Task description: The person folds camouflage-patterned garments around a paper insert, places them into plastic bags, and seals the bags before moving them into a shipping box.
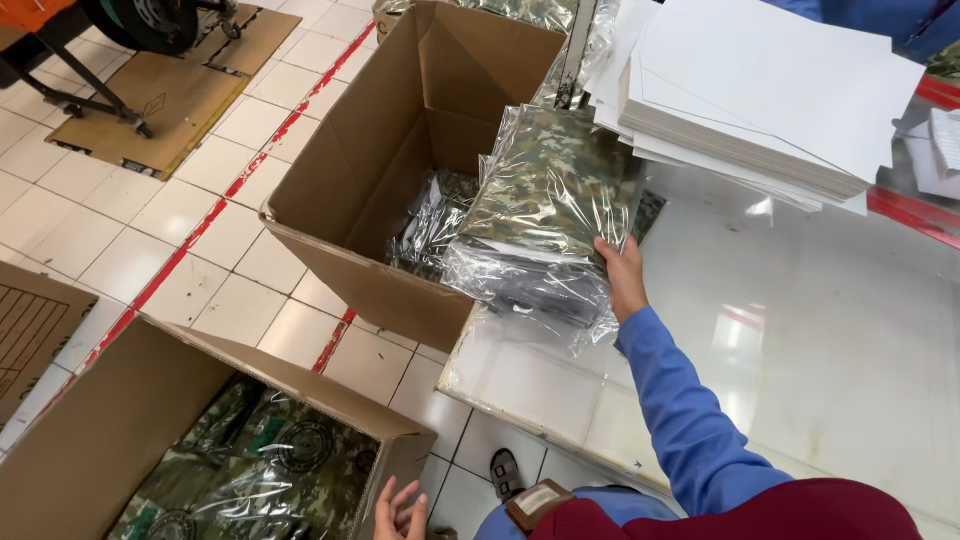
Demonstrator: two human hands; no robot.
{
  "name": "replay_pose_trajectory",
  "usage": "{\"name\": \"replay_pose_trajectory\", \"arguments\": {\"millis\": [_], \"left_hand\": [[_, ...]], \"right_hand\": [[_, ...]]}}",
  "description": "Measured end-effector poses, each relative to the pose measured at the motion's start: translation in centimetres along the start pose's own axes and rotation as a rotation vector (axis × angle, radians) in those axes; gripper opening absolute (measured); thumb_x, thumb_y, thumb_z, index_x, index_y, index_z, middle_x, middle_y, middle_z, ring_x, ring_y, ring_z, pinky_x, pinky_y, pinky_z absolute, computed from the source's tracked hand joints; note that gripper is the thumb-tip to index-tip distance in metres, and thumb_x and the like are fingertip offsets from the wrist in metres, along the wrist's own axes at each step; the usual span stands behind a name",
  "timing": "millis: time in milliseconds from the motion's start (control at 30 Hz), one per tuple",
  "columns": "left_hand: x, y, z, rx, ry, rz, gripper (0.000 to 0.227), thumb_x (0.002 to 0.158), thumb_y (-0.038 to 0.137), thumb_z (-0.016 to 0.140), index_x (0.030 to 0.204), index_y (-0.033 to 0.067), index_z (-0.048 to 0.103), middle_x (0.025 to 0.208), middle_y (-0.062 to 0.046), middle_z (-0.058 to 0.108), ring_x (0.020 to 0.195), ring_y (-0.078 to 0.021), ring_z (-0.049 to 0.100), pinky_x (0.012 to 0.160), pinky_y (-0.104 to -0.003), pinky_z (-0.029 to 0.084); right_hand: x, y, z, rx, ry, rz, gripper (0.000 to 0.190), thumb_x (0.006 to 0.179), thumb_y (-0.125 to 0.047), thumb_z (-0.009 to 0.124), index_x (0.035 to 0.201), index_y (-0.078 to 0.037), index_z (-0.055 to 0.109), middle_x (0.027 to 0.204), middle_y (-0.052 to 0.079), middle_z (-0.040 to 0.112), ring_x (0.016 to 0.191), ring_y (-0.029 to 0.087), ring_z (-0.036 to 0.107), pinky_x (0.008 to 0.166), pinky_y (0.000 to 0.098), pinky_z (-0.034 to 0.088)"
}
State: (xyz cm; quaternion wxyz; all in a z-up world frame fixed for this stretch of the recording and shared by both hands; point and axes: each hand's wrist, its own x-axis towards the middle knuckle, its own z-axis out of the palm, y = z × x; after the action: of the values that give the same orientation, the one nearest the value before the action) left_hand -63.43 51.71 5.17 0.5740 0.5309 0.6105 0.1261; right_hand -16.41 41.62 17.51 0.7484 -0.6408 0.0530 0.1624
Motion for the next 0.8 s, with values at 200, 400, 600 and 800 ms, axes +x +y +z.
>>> {"name": "replay_pose_trajectory", "arguments": {"millis": [200,400,600,800], "left_hand": [[3.3,12.7,3.0,0.107,-0.179,0.199,0.072,0.091,0.029,0.069,0.157,0.0191,0.044,0.138,0.002,0.074,0.109,-0.0164,0.074,0.102,-0.033,0.057],[8.8,28.5,12.4,-0.017,-0.283,0.471,0.077,0.106,0.048,0.052,0.161,-0.0024,0.033,0.164,-0.034,0.033,0.151,-0.0513,0.031,0.125,-0.064,0.028],[11.0,31.2,21.5,-0.103,-0.467,0.36,0.093,0.099,0.07,0.052,0.163,0.0043,0.035,0.166,-0.034,0.028,0.155,-0.0493,0.025,0.128,-0.058,0.023],[16.5,27.0,28.1,-0.236,-0.188,0.324,0.09,0.099,0.048,0.07,0.165,0.0061,0.027,0.166,-0.032,0.024,0.157,-0.0458,0.024,0.13,-0.055,0.019]], "right_hand": [[5.3,4.3,-2.5,-0.375,0.082,-0.119,0.074,0.094,-0.039,0.069,0.152,-0.001,0.043,0.151,0.008,0.052,0.132,0.017,0.052,0.107,0.0289,0.043],[10.8,5.9,-5.3,-0.617,0.119,-0.258,0.043,0.09,-0.038,0.086,0.122,-0.013,0.07,0.112,0.009,0.076,0.112,0.027,0.07,0.097,0.0451,0.054],[10.4,5.0,-5.2,-0.808,0.174,-0.242,0.083,0.085,-0.059,0.085,0.146,-0.009,0.058,0.145,0.022,0.045,0.129,0.038,0.057,0.109,0.046,0.049],[4.2,0.4,-0.5,-0.444,-0.041,-0.006,0.103,0.096,-0.042,0.076,0.165,0.002,0.015,0.166,0.039,0.017,0.154,0.052,0.019,0.124,0.063,0.02]]}}
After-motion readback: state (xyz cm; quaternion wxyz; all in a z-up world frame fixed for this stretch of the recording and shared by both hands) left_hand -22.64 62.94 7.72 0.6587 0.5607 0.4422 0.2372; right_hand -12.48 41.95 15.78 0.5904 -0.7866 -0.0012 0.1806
